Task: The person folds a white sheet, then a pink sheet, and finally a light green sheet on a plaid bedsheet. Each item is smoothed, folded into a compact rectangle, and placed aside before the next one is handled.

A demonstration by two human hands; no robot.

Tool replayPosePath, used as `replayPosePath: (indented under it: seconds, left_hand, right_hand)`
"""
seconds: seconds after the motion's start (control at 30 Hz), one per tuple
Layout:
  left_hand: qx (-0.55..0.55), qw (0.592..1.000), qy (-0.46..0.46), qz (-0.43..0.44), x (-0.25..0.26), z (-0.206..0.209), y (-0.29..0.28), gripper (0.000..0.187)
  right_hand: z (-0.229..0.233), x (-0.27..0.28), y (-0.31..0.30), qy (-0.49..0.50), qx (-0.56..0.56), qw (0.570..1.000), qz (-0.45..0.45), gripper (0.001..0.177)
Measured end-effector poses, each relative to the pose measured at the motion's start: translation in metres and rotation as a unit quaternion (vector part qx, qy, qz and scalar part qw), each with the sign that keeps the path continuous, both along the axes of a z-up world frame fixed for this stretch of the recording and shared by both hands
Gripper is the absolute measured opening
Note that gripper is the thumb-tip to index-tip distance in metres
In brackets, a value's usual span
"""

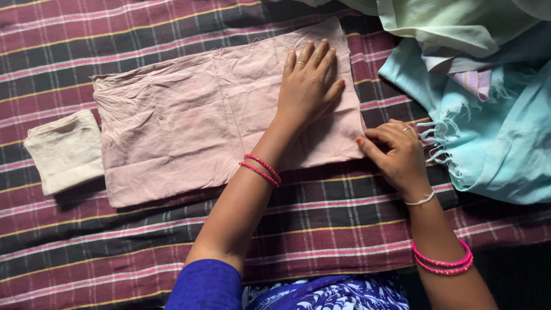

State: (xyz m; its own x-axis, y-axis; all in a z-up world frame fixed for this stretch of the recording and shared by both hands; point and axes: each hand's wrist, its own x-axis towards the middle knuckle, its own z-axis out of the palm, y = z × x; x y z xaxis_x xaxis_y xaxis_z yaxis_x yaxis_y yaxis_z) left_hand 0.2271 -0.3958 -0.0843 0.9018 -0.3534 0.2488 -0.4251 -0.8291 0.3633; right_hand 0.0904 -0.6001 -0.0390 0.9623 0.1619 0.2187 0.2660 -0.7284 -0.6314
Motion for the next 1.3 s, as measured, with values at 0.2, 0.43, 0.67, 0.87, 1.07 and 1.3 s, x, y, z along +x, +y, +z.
replayPosePath:
  seconds: [0.2,0.43,0.67,0.87,1.07,1.3]
  left_hand:
    - [0.008,1.000,-0.015,-0.008,-0.001,0.008,0.000,0.066]
    - [0.052,0.998,0.024,-0.028,-0.011,0.015,-0.003,0.069]
    - [0.068,0.997,0.027,-0.033,-0.005,0.008,-0.009,0.069]
    - [0.081,0.995,-0.062,-0.003,0.026,-0.010,-0.010,0.044]
    - [0.009,0.994,-0.110,0.010,0.052,-0.013,-0.006,0.029]
    - [-0.015,0.991,-0.136,-0.001,0.069,-0.002,-0.008,0.011]
  right_hand:
    - [0.001,0.004,-0.008,0.040,0.129,0.989,0.060,0.017]
    - [0.002,-0.001,-0.016,0.069,0.111,0.987,0.090,0.018]
    - [-0.006,-0.002,-0.021,0.092,0.087,0.990,0.060,0.016]
    - [-0.016,0.000,-0.019,0.070,0.112,0.991,0.030,0.019]
    - [-0.013,0.002,-0.016,0.065,0.065,0.995,0.027,0.018]
    - [-0.005,0.003,-0.019,0.086,0.072,0.992,0.053,0.015]
